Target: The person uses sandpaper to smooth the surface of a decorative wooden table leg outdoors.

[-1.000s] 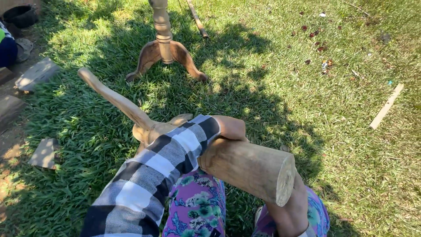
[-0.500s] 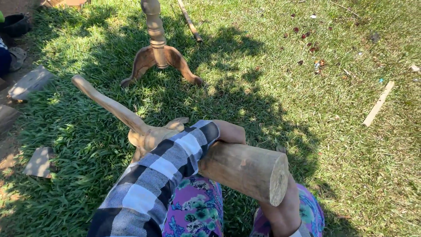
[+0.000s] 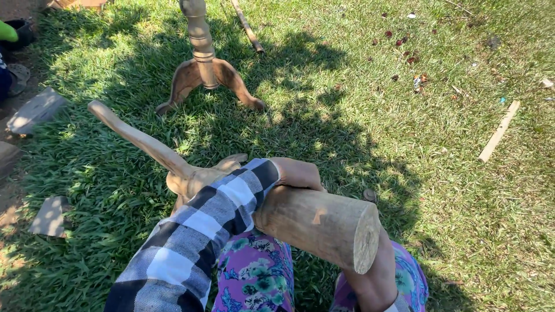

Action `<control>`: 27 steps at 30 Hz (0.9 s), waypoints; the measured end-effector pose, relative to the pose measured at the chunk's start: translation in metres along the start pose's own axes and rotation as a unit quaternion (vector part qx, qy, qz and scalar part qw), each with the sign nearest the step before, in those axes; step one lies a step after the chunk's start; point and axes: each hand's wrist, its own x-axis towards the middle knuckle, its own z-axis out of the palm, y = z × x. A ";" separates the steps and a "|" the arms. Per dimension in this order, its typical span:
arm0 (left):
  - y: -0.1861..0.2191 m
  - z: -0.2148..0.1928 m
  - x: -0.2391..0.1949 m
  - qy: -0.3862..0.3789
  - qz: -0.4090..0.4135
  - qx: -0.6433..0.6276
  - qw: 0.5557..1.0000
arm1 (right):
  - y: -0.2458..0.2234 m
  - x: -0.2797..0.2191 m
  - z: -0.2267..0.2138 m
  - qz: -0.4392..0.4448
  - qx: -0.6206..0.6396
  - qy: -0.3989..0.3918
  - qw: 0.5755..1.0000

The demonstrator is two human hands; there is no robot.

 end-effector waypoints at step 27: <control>0.021 0.021 -0.048 0.198 0.007 -0.117 0.973 | -0.022 -0.002 0.016 0.080 0.099 0.006 0.992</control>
